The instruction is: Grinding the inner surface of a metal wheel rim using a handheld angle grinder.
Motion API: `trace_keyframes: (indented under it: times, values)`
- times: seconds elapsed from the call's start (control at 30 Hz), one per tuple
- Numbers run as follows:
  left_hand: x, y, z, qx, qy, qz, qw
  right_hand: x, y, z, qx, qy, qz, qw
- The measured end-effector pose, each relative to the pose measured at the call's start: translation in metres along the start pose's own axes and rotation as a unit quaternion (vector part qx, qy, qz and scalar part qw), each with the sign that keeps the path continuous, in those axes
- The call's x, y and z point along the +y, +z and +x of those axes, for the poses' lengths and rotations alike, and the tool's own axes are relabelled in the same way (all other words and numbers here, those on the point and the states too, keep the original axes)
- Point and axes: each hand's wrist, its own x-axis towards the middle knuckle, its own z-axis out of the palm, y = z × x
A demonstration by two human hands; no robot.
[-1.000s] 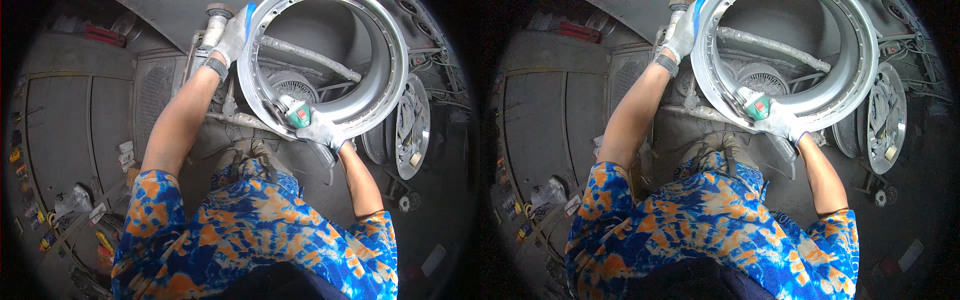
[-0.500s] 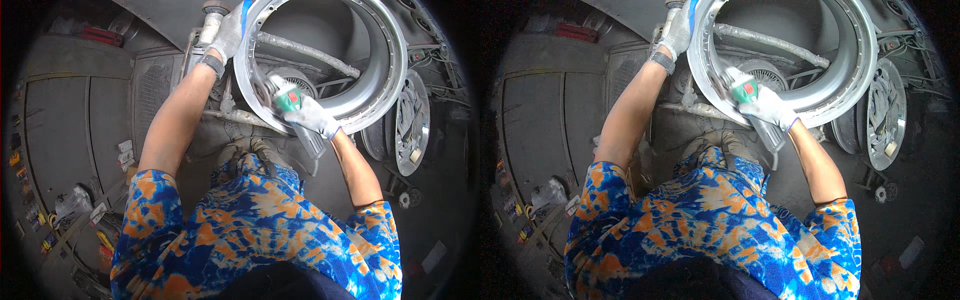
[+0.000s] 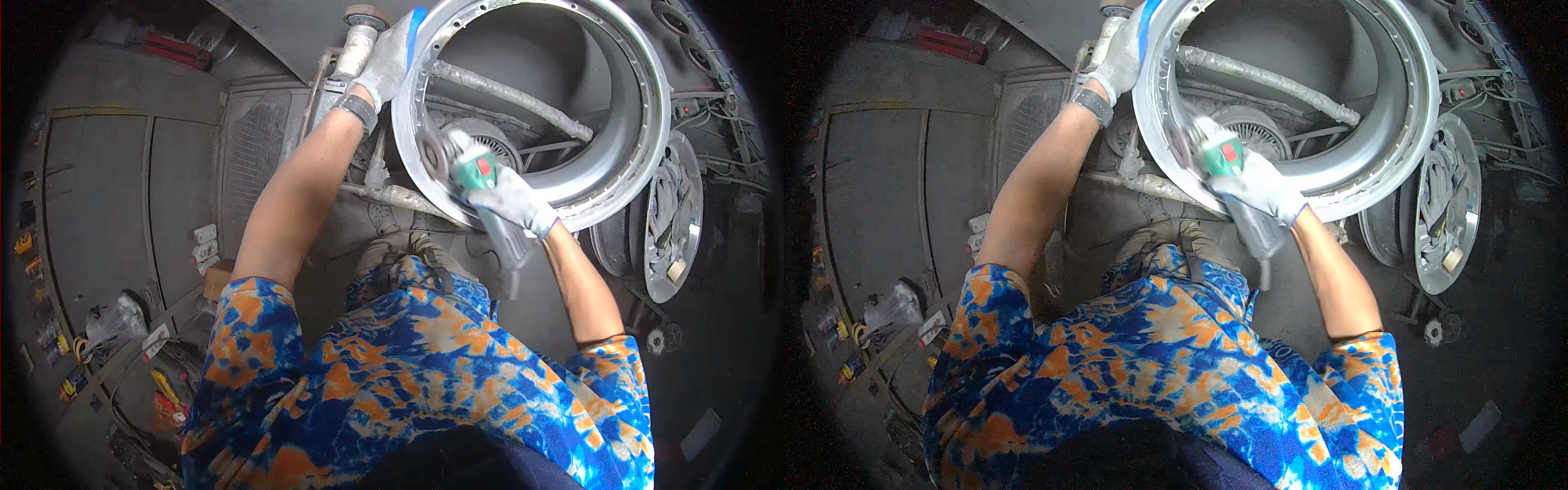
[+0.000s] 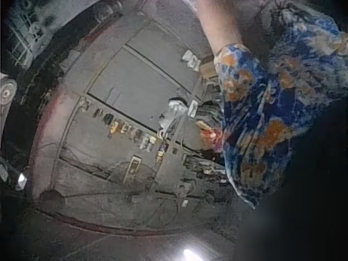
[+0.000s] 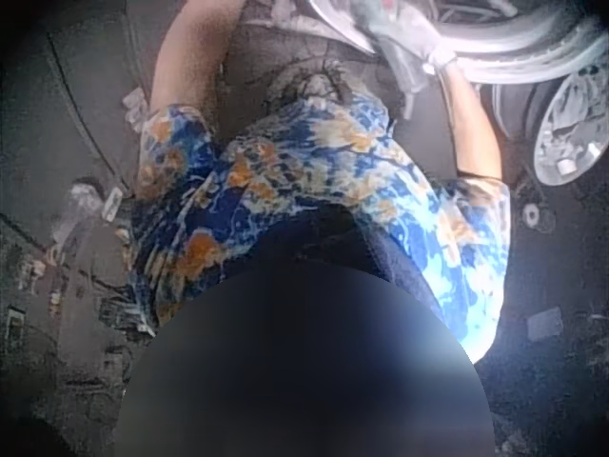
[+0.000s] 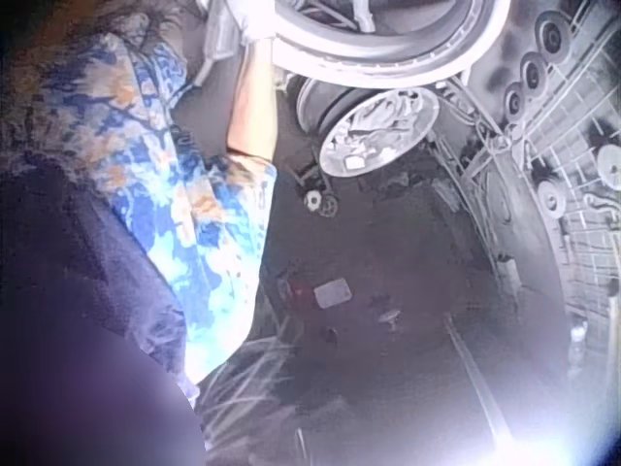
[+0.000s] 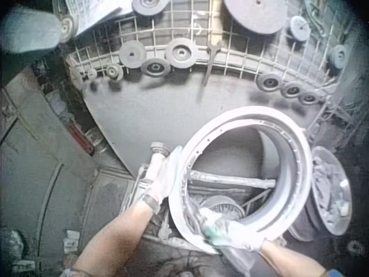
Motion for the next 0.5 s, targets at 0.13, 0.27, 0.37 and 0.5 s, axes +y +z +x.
trace_keyframes:
  times: [0.13, 0.27, 0.37, 0.5]
  values:
    - [-0.007, -0.010, -0.003, 0.020, 0.013, 0.080, 0.996, -0.044, 0.011, 0.031, 0.107, -0.041, 0.091, 0.989]
    - [-0.011, -0.010, 0.000, 0.016, 0.082, 0.063, 0.995, -0.061, 0.011, 0.042, 0.168, -0.054, 0.260, 0.949]
    - [-0.019, -0.017, 0.002, 0.012, 0.128, 0.054, 0.990, -0.060, 0.021, 0.034, 0.179, -0.082, 0.243, 0.950]
    - [-0.014, -0.016, -0.003, 0.025, 0.144, 0.169, 0.975, -0.049, 0.028, 0.020, 0.137, -0.035, 0.137, 0.981]
